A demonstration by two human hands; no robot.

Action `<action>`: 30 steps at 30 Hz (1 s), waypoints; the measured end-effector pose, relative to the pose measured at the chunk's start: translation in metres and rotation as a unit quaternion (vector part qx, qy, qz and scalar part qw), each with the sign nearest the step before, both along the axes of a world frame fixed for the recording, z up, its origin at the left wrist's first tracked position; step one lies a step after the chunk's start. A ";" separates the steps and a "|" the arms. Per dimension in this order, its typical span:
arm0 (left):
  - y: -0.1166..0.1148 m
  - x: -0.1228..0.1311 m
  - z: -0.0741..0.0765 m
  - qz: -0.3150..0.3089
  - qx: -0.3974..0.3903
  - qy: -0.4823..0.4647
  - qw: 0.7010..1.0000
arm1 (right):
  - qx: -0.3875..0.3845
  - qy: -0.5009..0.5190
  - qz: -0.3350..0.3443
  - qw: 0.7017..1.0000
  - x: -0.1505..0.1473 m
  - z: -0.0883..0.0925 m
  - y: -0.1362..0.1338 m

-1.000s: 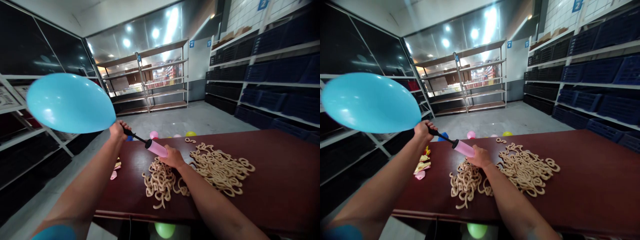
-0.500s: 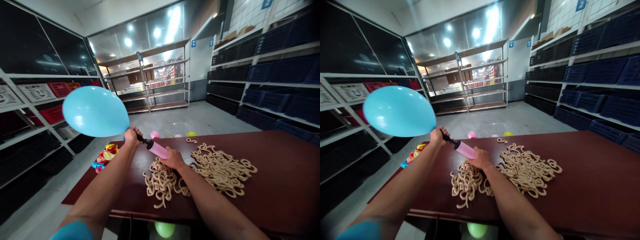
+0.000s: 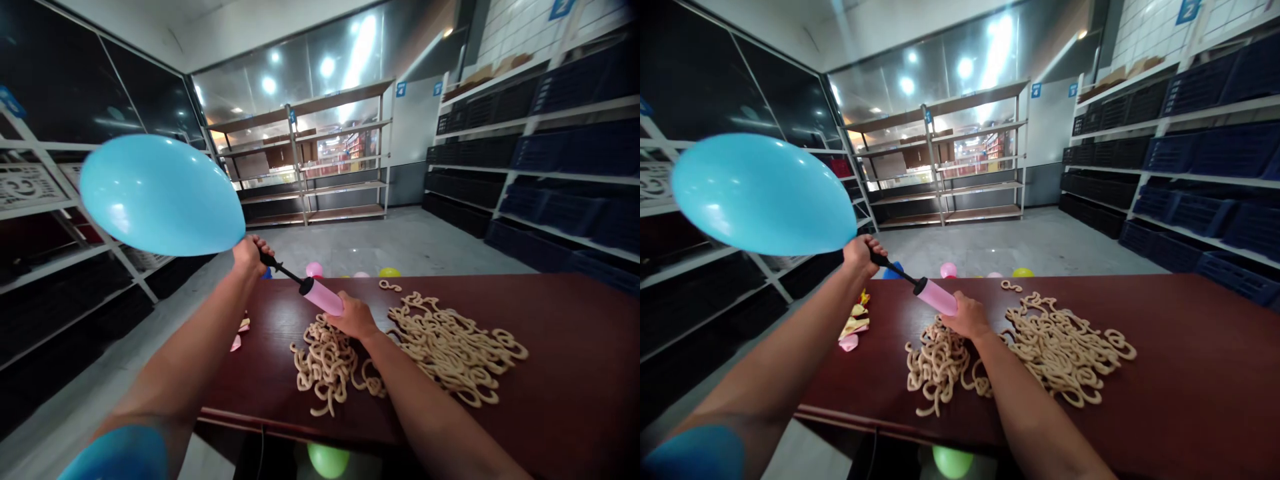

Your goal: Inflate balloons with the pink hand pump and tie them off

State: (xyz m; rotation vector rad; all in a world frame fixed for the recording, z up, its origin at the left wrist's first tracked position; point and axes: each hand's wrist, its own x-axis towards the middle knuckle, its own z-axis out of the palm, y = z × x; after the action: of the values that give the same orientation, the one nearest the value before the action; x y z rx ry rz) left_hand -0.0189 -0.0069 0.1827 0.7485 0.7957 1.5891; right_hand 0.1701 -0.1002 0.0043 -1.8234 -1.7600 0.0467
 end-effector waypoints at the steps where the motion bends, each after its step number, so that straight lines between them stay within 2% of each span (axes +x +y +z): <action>1: 0.002 -0.005 0.006 0.003 0.007 0.000 1.000 | 0.002 0.002 0.001 1.000 0.001 0.000 0.000; 4: 0.007 -0.013 0.012 0.008 0.019 -0.002 1.000 | 0.002 0.000 -0.002 1.000 0.001 -0.001 0.000; 6: 0.008 -0.011 0.003 0.010 0.012 -0.008 1.000 | -0.004 -0.009 -0.009 1.000 -0.001 -0.002 0.000; 14: -0.002 0.016 -0.065 -0.022 -0.056 -0.055 0.997 | -0.073 -0.044 0.008 0.996 -0.002 0.000 -0.004; 16: -0.005 0.017 -0.077 -0.019 -0.063 -0.075 0.995 | -0.053 -0.054 0.007 0.997 -0.002 0.006 -0.007; 18: -0.008 0.018 -0.089 -0.017 -0.080 -0.100 0.992 | 0.006 -0.073 0.017 0.997 -0.006 0.015 -0.013; 21: -0.014 0.027 -0.108 -0.044 -0.112 -0.144 0.982 | 0.071 -0.111 0.069 0.989 -0.019 0.029 -0.027; 24: -0.024 0.042 -0.126 -0.084 -0.144 -0.171 0.971 | 0.066 -0.160 0.105 0.979 -0.033 0.037 -0.037; 28: -0.033 0.059 -0.143 -0.127 -0.179 -0.161 0.962 | 0.016 -0.204 0.089 0.975 -0.037 0.037 -0.041; 30: -0.031 0.059 -0.149 -0.120 -0.192 -0.148 0.963 | -0.001 -0.210 0.091 0.973 -0.032 0.036 -0.040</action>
State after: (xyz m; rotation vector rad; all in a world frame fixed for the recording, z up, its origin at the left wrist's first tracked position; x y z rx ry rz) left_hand 0.0401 -0.0376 0.0337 0.3029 0.7322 1.2407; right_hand 0.1384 -0.1407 0.0402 -1.7596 -2.2134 -0.2853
